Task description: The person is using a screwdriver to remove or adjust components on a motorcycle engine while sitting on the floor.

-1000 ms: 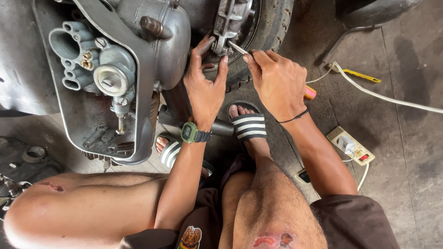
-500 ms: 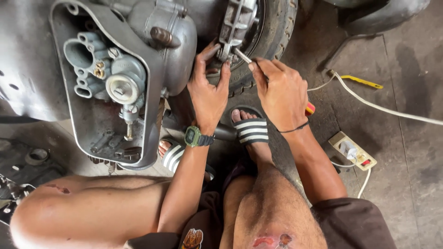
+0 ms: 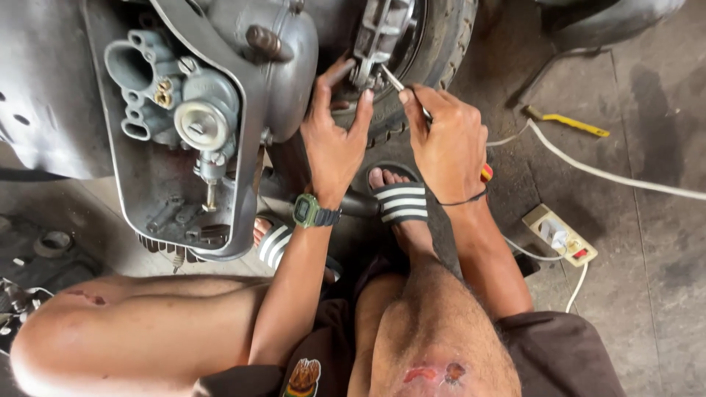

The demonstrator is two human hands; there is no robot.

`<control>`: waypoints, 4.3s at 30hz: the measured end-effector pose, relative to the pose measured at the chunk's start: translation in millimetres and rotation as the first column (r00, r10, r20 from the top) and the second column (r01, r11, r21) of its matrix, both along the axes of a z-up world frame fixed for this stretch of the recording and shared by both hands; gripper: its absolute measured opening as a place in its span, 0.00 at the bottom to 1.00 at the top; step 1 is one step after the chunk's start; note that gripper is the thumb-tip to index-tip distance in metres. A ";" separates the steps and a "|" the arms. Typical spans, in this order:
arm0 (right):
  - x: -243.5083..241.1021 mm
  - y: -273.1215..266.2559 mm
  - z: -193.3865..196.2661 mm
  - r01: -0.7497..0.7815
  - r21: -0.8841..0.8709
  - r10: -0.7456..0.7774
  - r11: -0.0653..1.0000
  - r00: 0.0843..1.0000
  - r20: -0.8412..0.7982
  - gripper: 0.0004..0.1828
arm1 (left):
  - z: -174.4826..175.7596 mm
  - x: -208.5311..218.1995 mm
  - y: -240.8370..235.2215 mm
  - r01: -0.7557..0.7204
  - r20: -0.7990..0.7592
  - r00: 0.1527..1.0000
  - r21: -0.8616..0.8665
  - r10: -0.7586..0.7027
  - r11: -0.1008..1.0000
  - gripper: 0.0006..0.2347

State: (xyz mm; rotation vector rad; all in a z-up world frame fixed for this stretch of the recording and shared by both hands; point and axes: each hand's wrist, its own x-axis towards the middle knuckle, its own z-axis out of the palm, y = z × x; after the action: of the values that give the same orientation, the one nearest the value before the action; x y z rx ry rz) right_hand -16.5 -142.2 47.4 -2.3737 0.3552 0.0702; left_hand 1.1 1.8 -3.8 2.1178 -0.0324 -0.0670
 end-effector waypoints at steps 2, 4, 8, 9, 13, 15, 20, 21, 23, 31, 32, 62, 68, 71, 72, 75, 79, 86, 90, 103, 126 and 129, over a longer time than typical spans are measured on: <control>-0.1 -2.7 -0.7 0.003 -0.004 -0.002 1.000 0.999 0.037 0.06 | 1.0 2.5 -2.1 0.007 0.022 1.000 -0.022 -0.006 1.000 0.17; -2.5 -2.1 0.3 0.010 0.024 -0.010 1.000 1.000 -0.001 0.06 | 8.0 0.4 0.2 0.003 -0.054 0.999 -0.017 -0.004 1.000 0.18; 0.8 -0.1 0.2 0.023 0.010 -0.024 1.000 0.998 0.052 0.06 | 0.8 -1.4 -1.5 -0.005 -0.022 1.000 0.006 0.005 1.000 0.19; -0.1 -1.3 0.7 0.003 0.017 -0.004 1.000 0.999 0.038 0.06 | 3.1 -2.0 -1.4 -0.008 -0.028 1.000 0.011 0.008 1.000 0.19; -0.9 -4.9 2.1 -0.002 0.015 0.001 1.000 1.000 0.026 0.05 | 1.7 -0.3 -1.6 0.007 -0.030 1.000 0.016 -0.006 1.000 0.20; -2.6 -2.4 -0.9 -0.015 0.003 0.015 1.000 0.999 0.034 0.05 | -0.3 -6.1 -1.4 -0.005 -0.045 0.999 0.018 0.006 1.000 0.21; 0.1 -5.2 0.6 0.002 -0.014 -0.002 1.000 1.000 -0.004 0.06 | 5.8 2.1 -3.4 0.001 -0.061 0.998 -0.025 -0.003 1.000 0.21; -0.8 -4.8 0.0 -0.003 -0.022 0.003 1.000 1.000 0.016 0.06 | 6.2 1.9 -3.3 0.002 -0.054 0.999 -0.008 -0.003 1.000 0.21; 1.3 -4.9 -2.2 -0.014 -0.029 0.015 0.999 0.999 0.036 0.06 | 4.4 3.5 -4.0 -0.004 -0.045 0.999 0.011 0.004 1.000 0.21; -6.4 -8.9 -20.5 -0.028 -0.167 0.050 0.986 0.991 0.127 0.07 | 5.1 2.5 -3.8 -0.009 -0.057 0.998 0.038 0.012 0.999 0.20; -6.6 -7.3 -21.7 -0.034 -0.163 0.054 0.986 0.992 0.118 0.07 | 4.1 1.6 -3.9 -0.014 -0.066 0.998 0.042 0.017 0.999 0.20; -8.8 -32.7 -44.7 -0.158 0.015 0.158 0.987 0.987 0.007 0.08 | -0.2 3.2 -12.7 -0.136 -0.022 0.991 -0.008 0.136 0.991 0.14; -1.2 -23.5 -33.7 -0.114 -0.035 0.118 0.993 0.981 0.152 0.06 | 3.4 4.2 -9.7 -0.039 -0.027 0.999 0.051 0.040 0.998 0.18; -10.5 -11.5 -37.1 -0.045 -0.148 0.079 0.988 0.969 0.236 0.05 | 4.7 -0.3 -7.1 -0.042 -0.059 0.997 0.019 0.044 0.999 0.19; -12.7 -5.9 -38.0 -0.014 -0.107 0.040 0.994 0.970 0.242 0.06 | 4.5 0.1 -6.0 -0.033 -0.047 0.998 0.012 0.033 0.999 0.19; -14.6 -2.5 -46.3 -0.040 -0.060 0.054 0.997 0.966 0.255 0.05 | 2.5 -1.2 0.3 -0.014 0.006 1.000 0.021 0.014 1.000 0.19; -21.2 2.1 -19.0 -0.011 -0.081 0.033 0.997 0.962 0.272 0.06 | -2.7 -8.3 7.1 0.021 0.060 0.998 -0.032 -0.019 0.999 0.19; -38.2 20.5 -18.9 0.025 -0.128 0.008 0.991 0.967 0.253 0.08 | -20.1 -18.8 21.8 0.086 0.173 0.983 -0.124 -0.063 0.989 0.22; -40.9 25.0 -12.2 0.022 -0.178 0.035 0.984 0.950 0.311 0.08 | -31.9 -15.9 26.1 0.132 0.171 0.980 -0.179 -0.101 0.975 0.23; -38.3 25.5 -3.7 -0.008 -0.329 0.095 0.944 0.964 0.249 0.07 | -29.6 -19.5 31.0 0.105 0.100 0.991 -0.154 -0.091 0.982 0.24; 3.2 -45.5 -60.5 -0.259 -0.430 0.394 0.865 0.881 0.263 0.10 | -7.8 -7.3 -10.5 -0.257 0.016 0.965 -0.111 0.261 0.960 0.17; -5.4 -42.5 -66.4 -0.281 -0.386 0.393 0.879 0.885 0.250 0.11 | -6.6 -12.0 -7.1 -0.259 -0.022 0.966 -0.084 0.258 0.962 0.16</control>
State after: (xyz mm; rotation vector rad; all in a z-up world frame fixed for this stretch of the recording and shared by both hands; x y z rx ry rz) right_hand -21.9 -184.7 -19.0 -2.7086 -0.2366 -0.2337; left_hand -11.0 -5.3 -10.4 2.0183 0.2439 0.0769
